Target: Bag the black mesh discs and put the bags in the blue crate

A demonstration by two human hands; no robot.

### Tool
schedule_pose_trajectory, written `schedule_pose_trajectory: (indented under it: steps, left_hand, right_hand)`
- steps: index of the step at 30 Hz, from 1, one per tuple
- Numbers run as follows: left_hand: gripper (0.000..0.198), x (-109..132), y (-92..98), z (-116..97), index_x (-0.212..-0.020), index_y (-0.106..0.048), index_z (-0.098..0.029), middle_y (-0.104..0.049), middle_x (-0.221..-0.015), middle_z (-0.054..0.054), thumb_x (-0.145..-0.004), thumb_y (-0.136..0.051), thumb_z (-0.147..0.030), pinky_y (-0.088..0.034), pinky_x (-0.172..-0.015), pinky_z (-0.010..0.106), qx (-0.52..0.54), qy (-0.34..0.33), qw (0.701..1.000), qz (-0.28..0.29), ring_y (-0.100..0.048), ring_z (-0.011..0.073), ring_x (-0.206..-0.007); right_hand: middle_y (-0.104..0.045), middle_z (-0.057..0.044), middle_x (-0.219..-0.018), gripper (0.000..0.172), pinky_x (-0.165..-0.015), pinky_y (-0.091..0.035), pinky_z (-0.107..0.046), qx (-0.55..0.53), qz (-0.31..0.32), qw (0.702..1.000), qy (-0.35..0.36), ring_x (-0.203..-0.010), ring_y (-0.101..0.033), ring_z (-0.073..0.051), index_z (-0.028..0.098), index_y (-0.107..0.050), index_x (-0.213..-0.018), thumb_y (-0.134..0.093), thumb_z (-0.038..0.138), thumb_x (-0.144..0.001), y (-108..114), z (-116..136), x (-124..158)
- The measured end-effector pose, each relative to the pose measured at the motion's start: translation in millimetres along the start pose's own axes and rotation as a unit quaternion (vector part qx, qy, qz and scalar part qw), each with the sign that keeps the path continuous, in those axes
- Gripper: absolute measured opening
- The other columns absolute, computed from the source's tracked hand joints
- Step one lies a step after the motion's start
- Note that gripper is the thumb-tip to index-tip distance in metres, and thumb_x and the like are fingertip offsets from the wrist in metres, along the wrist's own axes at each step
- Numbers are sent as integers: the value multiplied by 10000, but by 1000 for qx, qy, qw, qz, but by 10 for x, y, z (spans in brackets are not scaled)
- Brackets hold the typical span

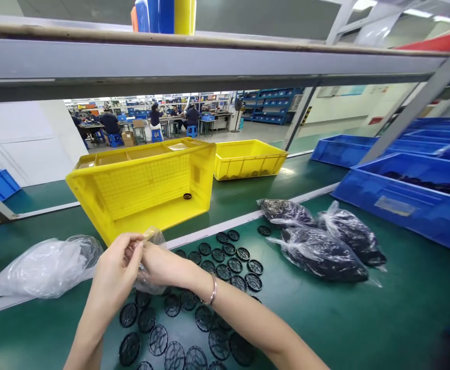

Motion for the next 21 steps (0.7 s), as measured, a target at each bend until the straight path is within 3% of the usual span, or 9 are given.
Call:
schedule_pose_trajectory:
  steps: [2, 4, 5, 7, 9, 12, 16, 21]
  left_hand:
    - [282, -21, 42, 72, -1035, -650, -245, -680, -989, 5, -924, -523, -471, -472, -758, 295, 2, 19, 1000, -7, -623, 172, -861]
    - [315, -45, 68, 136, -1019, -655, -247, -678, -956, 5, -911, -529, -515, -468, -707, 293, 5, 42, 999, -12, -616, 170, -810]
    - [328, -57, 72, 159, -1012, -657, -246, -678, -951, 6, -903, -533, -530, -469, -700, 292, 7, 51, 999, -13, -616, 172, -806]
    - [352, -77, 54, 194, -1005, -660, -244, -680, -956, 10, -891, -536, -552, -477, -709, 293, 14, 60, 998, -11, -620, 176, -817]
    - [373, -92, 10, 226, -1013, -661, -242, -684, -964, 14, -881, -537, -568, -484, -720, 294, 16, 66, 998, -2, -625, 178, -823]
    - [402, -107, -58, 272, -1008, -665, -241, -692, -979, 19, -867, -537, -595, -486, -719, 292, 4, 77, 997, 5, -633, 183, -832]
    - [425, -115, -110, 297, -991, -669, -244, -697, -980, 21, -852, -527, -620, -487, -705, 281, -17, 82, 996, 5, -633, 184, -827]
    - [446, -113, -140, 326, -994, -670, -253, -700, -993, 19, -838, -519, -642, -491, -700, 281, -31, 97, 995, 9, -635, 189, -831]
  right_hand:
    - [-539, -26, -1325, 605, -1132, -456, -194, 31, -35, 999, -25, -1261, -503, -30, 234, -471, -1385, -333, 580, -908, 144, -198, 148]
    - [-549, 23, -1311, 554, -1124, -453, -158, 70, -90, 985, -133, -1217, -509, 13, 318, -515, -1339, -245, 575, -930, 484, -655, 562]
    - [-563, 28, -1285, 543, -1100, -458, -140, 102, -107, 965, -217, -1169, -522, 26, 318, -563, -1278, -223, 566, -935, 684, -967, 857]
    - [-540, 3, -1312, 520, -1077, -459, -124, 202, -109, 893, -387, -1183, -510, 12, 305, -559, -1293, -234, 510, -943, 1073, -1609, 1544]
    - [-522, -89, -1320, 505, -1023, -478, -166, 229, -104, 852, -460, -1155, -522, -46, 198, -553, -1331, -310, 381, -927, 1333, -2115, 2142]
    - [-527, -112, -1299, 490, -965, -488, -179, 236, -69, 827, -505, -1052, -545, -56, 184, -575, -1317, -449, 340, -870, 1431, -2613, 2732]
    - [-558, -92, -1186, 524, -922, -486, -169, 234, -48, 831, -502, -919, -541, -20, 216, -548, -1334, -401, 447, -886, 1320, -2788, 2883]
    - [-518, -36, -1215, 635, -981, -474, -117, 190, -24, 896, -400, -867, -518, 44, 326, -400, -1453, -344, 600, -883, 1098, -2637, 2446]
Point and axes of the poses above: each hand's wrist, its own x-axis away from the middle knuckle, its own y-axis out of the back of the hand, z = x × y, the point moved 7 cm from there along -x, towards the middle knuckle
